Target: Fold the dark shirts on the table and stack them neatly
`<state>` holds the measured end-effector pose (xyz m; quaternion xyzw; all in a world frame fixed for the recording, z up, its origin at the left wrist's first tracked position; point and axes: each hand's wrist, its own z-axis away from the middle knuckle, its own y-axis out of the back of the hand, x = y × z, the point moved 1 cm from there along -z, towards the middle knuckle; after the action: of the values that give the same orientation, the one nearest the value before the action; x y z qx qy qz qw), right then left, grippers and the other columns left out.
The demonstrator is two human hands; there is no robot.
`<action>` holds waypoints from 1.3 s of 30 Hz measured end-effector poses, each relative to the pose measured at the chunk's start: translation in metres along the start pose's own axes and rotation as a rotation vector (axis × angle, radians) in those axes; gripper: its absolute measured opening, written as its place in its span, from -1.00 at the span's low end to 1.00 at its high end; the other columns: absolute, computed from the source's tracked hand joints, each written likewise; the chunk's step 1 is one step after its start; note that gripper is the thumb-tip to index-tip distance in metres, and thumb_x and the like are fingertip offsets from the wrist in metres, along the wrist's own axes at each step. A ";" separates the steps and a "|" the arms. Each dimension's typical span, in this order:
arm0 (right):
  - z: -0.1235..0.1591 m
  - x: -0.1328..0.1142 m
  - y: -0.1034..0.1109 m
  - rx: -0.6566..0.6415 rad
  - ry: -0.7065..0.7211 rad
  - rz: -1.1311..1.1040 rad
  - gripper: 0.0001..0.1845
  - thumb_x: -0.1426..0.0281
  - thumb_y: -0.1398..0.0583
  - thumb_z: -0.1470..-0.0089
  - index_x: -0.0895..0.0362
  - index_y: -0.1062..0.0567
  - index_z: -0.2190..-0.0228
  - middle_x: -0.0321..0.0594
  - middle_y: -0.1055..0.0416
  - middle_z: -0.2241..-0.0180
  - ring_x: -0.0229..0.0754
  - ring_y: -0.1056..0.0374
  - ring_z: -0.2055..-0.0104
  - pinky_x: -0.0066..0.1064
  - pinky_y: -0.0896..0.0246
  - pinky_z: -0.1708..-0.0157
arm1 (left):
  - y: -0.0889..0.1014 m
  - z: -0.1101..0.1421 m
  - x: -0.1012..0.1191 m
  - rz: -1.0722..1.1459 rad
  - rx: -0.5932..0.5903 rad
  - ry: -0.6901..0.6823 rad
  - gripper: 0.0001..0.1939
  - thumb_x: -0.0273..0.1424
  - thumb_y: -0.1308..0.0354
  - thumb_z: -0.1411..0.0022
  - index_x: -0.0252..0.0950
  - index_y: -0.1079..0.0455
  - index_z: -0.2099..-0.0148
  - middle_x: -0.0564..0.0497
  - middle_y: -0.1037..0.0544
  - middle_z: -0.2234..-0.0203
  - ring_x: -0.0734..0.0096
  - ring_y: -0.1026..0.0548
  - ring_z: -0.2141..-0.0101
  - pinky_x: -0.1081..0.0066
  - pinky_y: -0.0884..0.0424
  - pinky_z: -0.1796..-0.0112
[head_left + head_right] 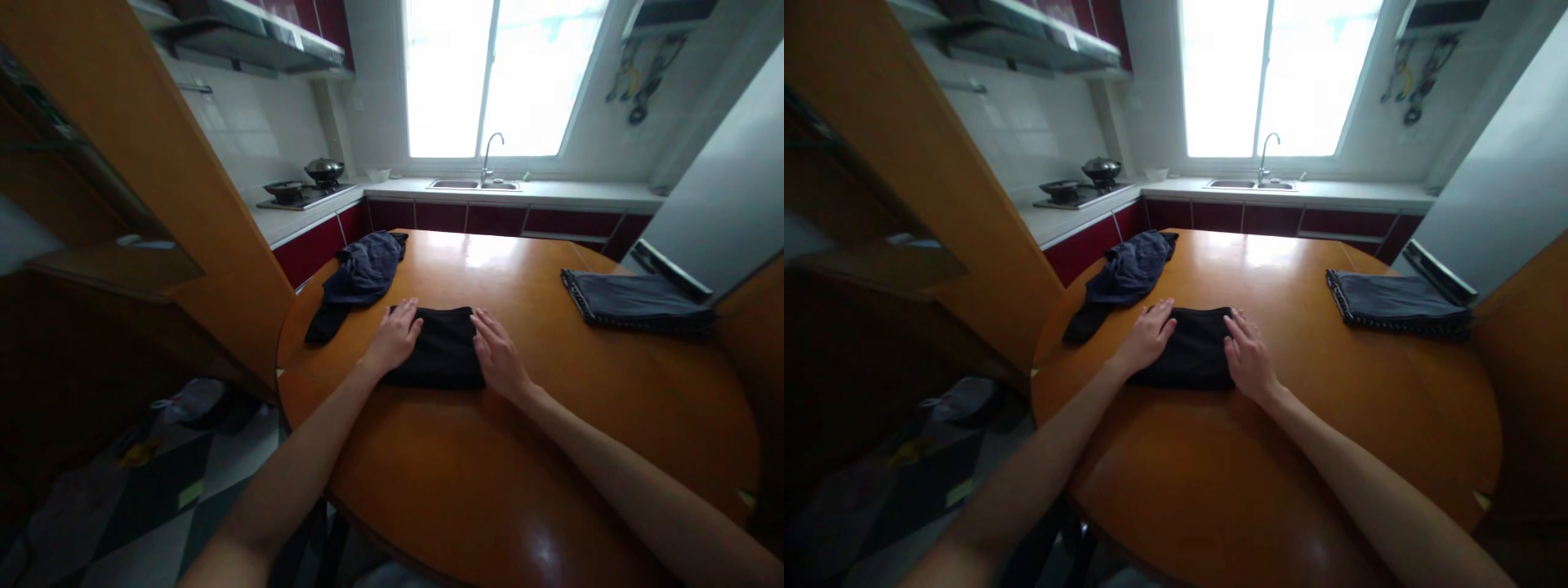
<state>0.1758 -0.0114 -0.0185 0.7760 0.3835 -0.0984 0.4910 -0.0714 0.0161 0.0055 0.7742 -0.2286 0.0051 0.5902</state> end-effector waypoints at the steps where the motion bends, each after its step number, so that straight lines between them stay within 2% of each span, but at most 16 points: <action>1: 0.004 -0.013 -0.002 -0.051 0.070 0.033 -0.42 0.27 0.08 -0.33 0.09 -0.26 -0.30 -0.17 -0.05 -0.39 -0.08 0.11 -0.44 -0.04 0.17 -0.39 | -0.003 0.006 0.013 0.003 -0.038 -0.100 -0.43 -0.26 0.27 -0.49 -0.35 -0.01 -0.44 -0.18 -0.11 -0.39 0.27 -0.02 -0.38 0.08 0.07 -0.32; 3: 0.012 -0.032 -0.007 -0.163 0.164 0.104 -0.39 0.30 0.03 -0.30 0.09 -0.20 -0.33 -0.17 -0.01 -0.40 -0.06 0.16 -0.45 -0.01 0.24 -0.40 | -0.013 0.019 0.032 -0.016 -0.131 -0.238 -0.43 -0.34 0.28 -0.47 -0.35 0.01 -0.45 -0.14 -0.11 -0.39 0.31 -0.01 -0.39 0.11 0.05 -0.32; 6: 0.023 -0.039 -0.014 -0.264 0.164 0.177 -0.35 0.32 0.00 -0.28 0.13 -0.15 -0.35 -0.08 -0.03 -0.38 0.00 0.14 -0.45 0.03 0.23 -0.39 | -0.024 0.030 0.042 -0.094 -0.186 -0.276 -0.43 -0.34 0.26 -0.47 -0.34 -0.02 -0.44 -0.13 -0.08 -0.40 0.26 0.02 -0.40 0.08 0.07 -0.32; 11: 0.046 -0.014 -0.006 -0.256 0.094 0.199 -0.30 0.21 0.03 -0.32 0.15 0.01 -0.40 -0.06 0.10 -0.42 -0.01 0.18 -0.45 0.01 0.14 -0.38 | -0.020 0.041 0.030 -0.155 -0.124 -0.190 -0.40 -0.15 0.25 -0.50 -0.31 -0.06 -0.44 -0.11 -0.07 -0.40 0.19 0.05 -0.40 0.06 0.09 -0.33; 13: 0.057 -0.003 0.000 -0.272 0.059 0.195 -0.28 0.16 0.05 -0.34 0.17 0.04 -0.40 -0.04 0.10 -0.41 -0.04 0.17 -0.45 0.00 0.15 -0.38 | -0.016 0.044 0.024 -0.127 -0.100 -0.155 -0.40 -0.12 0.23 -0.50 -0.31 -0.09 -0.42 -0.11 -0.09 -0.40 0.17 0.04 -0.40 0.04 0.10 -0.34; 16: 0.064 0.014 0.008 -0.296 0.000 0.156 -0.32 0.13 0.05 -0.34 0.16 -0.11 -0.36 -0.04 -0.01 -0.38 -0.03 0.10 -0.43 0.01 0.19 -0.39 | -0.010 0.045 0.016 0.007 -0.052 -0.085 -0.46 -0.21 0.23 -0.50 -0.33 -0.18 -0.38 -0.11 -0.21 -0.35 0.21 -0.08 -0.37 0.07 0.01 -0.33; 18: 0.061 0.024 0.012 -0.249 -0.074 0.075 -0.37 0.14 0.08 -0.34 0.16 -0.26 -0.30 -0.03 -0.13 -0.34 -0.01 0.00 -0.41 0.03 0.13 -0.38 | -0.005 0.041 0.008 0.141 0.040 -0.008 -0.50 -0.30 0.24 -0.49 -0.34 -0.27 -0.31 -0.11 -0.34 -0.28 0.27 -0.22 -0.31 0.16 -0.11 -0.30; 21: 0.046 0.036 0.019 -0.089 -0.226 -0.077 -0.41 0.18 0.09 -0.32 0.16 -0.41 -0.20 0.02 -0.34 -0.22 0.01 -0.22 -0.30 0.01 -0.06 -0.31 | 0.004 0.032 -0.012 0.300 0.219 0.141 -0.56 -0.38 0.14 -0.43 -0.34 -0.39 -0.20 -0.13 -0.48 -0.16 0.27 -0.39 -0.20 0.25 -0.25 -0.24; 24: 0.033 0.040 0.024 0.012 -0.300 -0.161 -0.47 0.21 0.02 -0.26 0.16 -0.51 -0.09 0.02 -0.47 -0.10 0.03 -0.37 -0.17 0.00 -0.20 -0.23 | 0.008 0.023 -0.038 0.433 0.268 0.321 -0.60 -0.43 0.02 -0.33 -0.35 -0.41 -0.16 -0.16 -0.51 -0.12 0.21 -0.47 -0.12 0.23 -0.31 -0.20; 28: 0.031 0.041 0.026 0.032 -0.350 -0.270 -0.54 0.23 -0.07 -0.19 0.13 -0.55 -0.01 -0.01 -0.53 -0.02 0.02 -0.45 -0.07 -0.04 -0.31 -0.14 | 0.008 0.015 -0.061 0.588 0.266 0.474 -0.61 -0.46 -0.06 -0.27 -0.36 -0.42 -0.12 -0.19 -0.51 -0.10 0.17 -0.48 -0.10 0.21 -0.36 -0.15; 32: 0.033 0.042 0.018 0.022 -0.391 -0.453 -0.56 0.27 -0.12 -0.13 0.16 -0.53 0.01 0.01 -0.55 0.02 0.00 -0.52 0.05 -0.08 -0.41 -0.02 | 0.010 0.018 -0.059 0.667 0.240 0.505 -0.64 -0.49 -0.10 -0.25 -0.37 -0.42 -0.09 -0.22 -0.52 -0.07 0.17 -0.52 -0.06 0.22 -0.46 -0.04; 35: 0.032 0.039 0.010 -0.010 -0.433 -0.586 -0.57 0.29 -0.12 -0.12 0.18 -0.51 0.01 0.03 -0.56 0.05 -0.05 -0.54 0.17 -0.14 -0.48 0.12 | 0.017 0.023 -0.054 0.826 0.142 0.553 -0.61 -0.44 -0.15 -0.27 -0.35 -0.36 -0.14 -0.24 -0.54 -0.04 0.21 -0.60 0.08 0.30 -0.56 0.16; 39: 0.026 0.025 0.002 -0.065 -0.498 -0.653 -0.58 0.34 -0.11 -0.12 0.19 -0.50 0.02 0.03 -0.56 0.08 -0.08 -0.55 0.21 -0.22 -0.51 0.23 | 0.025 0.028 -0.055 1.093 -0.025 0.663 -0.45 -0.38 -0.32 -0.19 -0.26 -0.31 -0.20 -0.24 -0.51 -0.07 0.28 -0.62 0.18 0.44 -0.55 0.33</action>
<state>0.2001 -0.0213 -0.0431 0.5500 0.4822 -0.4216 0.5360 -0.1370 0.0043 0.0049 0.4960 -0.3958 0.5422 0.5508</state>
